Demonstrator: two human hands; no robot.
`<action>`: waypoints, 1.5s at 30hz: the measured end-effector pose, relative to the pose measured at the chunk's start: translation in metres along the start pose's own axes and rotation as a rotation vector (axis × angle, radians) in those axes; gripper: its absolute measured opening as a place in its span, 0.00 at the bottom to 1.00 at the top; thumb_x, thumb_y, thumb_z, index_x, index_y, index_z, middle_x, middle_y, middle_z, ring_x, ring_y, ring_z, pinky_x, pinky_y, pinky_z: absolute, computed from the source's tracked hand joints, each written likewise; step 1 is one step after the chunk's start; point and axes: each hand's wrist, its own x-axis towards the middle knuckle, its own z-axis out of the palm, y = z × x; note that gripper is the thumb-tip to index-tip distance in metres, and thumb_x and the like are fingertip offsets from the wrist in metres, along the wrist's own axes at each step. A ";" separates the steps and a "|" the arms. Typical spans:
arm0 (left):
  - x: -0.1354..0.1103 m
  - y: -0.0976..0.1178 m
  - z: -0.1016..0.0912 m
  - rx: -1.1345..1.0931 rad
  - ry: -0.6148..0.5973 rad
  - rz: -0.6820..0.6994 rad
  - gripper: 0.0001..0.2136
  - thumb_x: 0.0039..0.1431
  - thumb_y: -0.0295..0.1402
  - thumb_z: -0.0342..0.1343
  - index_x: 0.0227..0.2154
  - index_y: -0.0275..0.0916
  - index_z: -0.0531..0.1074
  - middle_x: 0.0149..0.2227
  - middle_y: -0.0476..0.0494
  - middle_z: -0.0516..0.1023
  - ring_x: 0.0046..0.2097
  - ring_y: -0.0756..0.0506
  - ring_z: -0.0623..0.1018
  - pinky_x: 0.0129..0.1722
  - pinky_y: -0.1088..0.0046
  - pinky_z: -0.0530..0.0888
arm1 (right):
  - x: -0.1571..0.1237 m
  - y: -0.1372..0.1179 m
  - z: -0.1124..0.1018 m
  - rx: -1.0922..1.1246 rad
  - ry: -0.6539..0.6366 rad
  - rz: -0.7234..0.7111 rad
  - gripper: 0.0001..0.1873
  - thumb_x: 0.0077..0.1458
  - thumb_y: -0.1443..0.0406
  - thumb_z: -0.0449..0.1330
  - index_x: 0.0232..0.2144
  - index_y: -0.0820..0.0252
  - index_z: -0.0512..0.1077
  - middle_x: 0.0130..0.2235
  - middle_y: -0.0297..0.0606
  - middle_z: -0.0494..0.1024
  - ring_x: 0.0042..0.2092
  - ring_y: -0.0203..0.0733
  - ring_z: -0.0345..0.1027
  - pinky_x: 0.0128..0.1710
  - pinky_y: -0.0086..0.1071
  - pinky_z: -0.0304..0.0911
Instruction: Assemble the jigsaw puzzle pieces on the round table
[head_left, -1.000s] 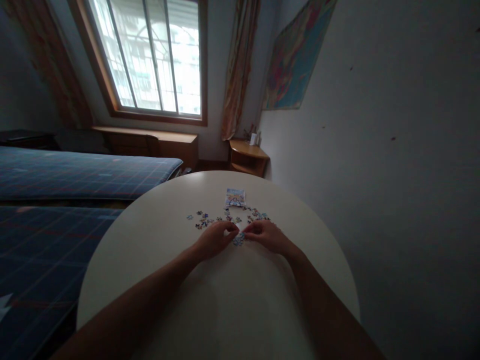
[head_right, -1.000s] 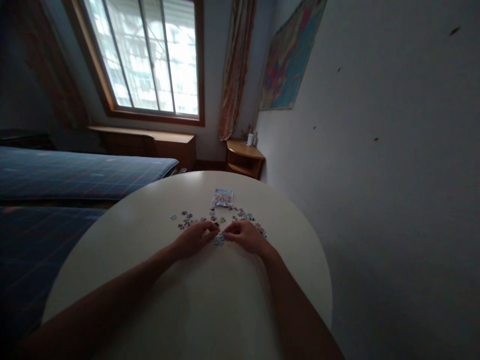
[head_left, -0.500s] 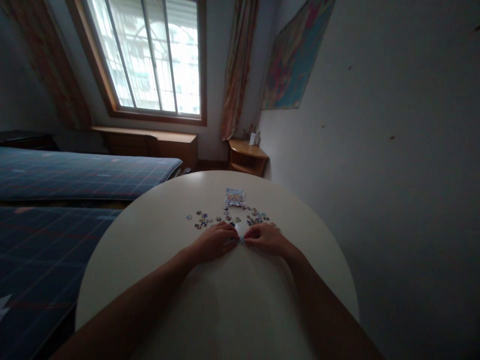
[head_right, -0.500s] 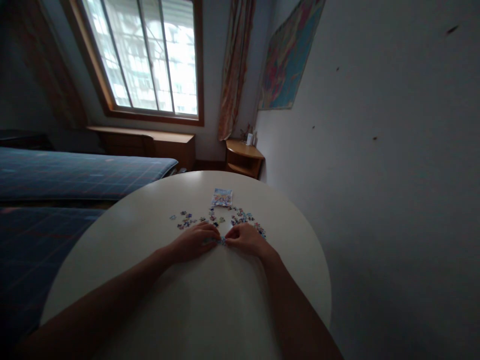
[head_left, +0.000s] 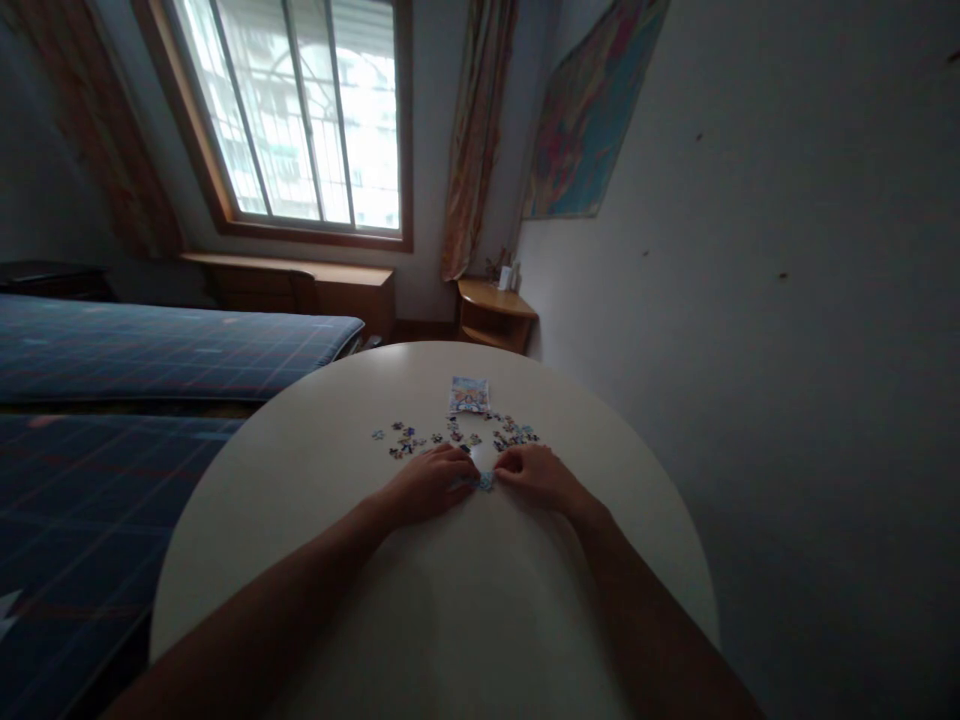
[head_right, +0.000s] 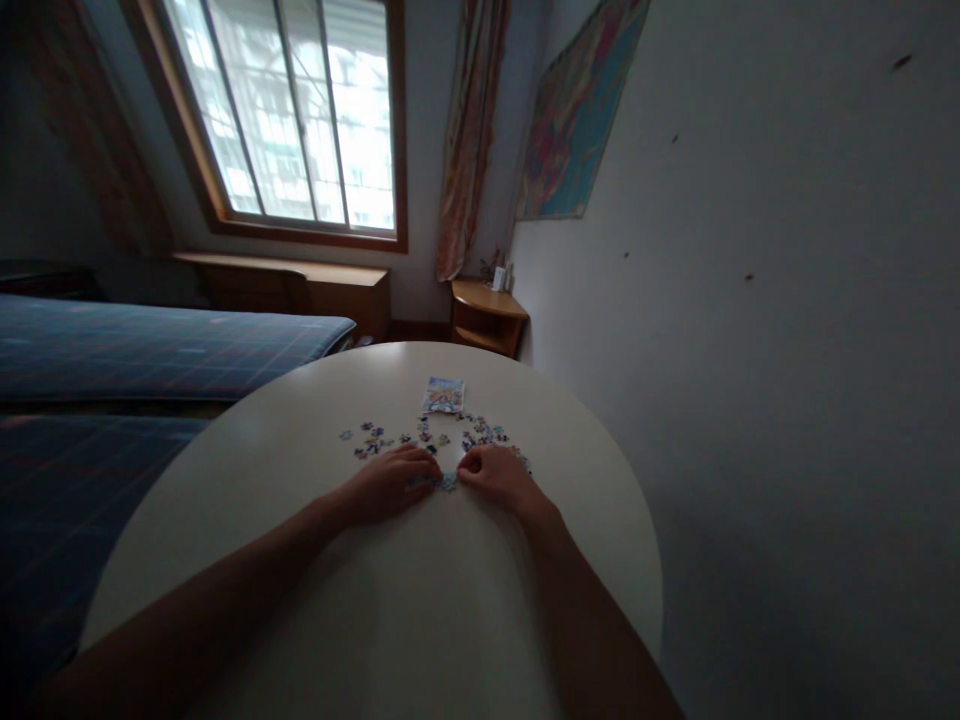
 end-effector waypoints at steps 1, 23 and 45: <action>0.000 0.001 -0.001 0.011 0.000 0.001 0.09 0.63 0.30 0.56 0.45 0.43 0.75 0.44 0.44 0.77 0.47 0.43 0.75 0.50 0.67 0.70 | 0.001 0.003 -0.002 -0.009 0.024 0.008 0.08 0.49 0.65 0.61 0.30 0.57 0.81 0.31 0.37 0.83 0.32 0.41 0.74 0.33 0.30 0.63; -0.002 0.003 -0.007 0.155 -0.095 0.118 0.15 0.65 0.39 0.55 0.53 0.49 0.73 0.49 0.42 0.73 0.50 0.41 0.73 0.53 0.61 0.69 | 0.019 0.071 0.004 -0.336 0.301 0.258 0.23 0.61 0.66 0.50 0.55 0.49 0.73 0.59 0.38 0.72 0.58 0.46 0.63 0.60 0.39 0.54; -0.003 0.000 -0.010 0.086 -0.079 0.127 0.12 0.65 0.35 0.55 0.50 0.44 0.73 0.49 0.42 0.75 0.51 0.42 0.74 0.53 0.63 0.69 | 0.008 0.073 -0.020 -0.432 0.474 0.520 0.14 0.57 0.58 0.57 0.36 0.58 0.79 0.42 0.47 0.80 0.46 0.52 0.73 0.41 0.37 0.66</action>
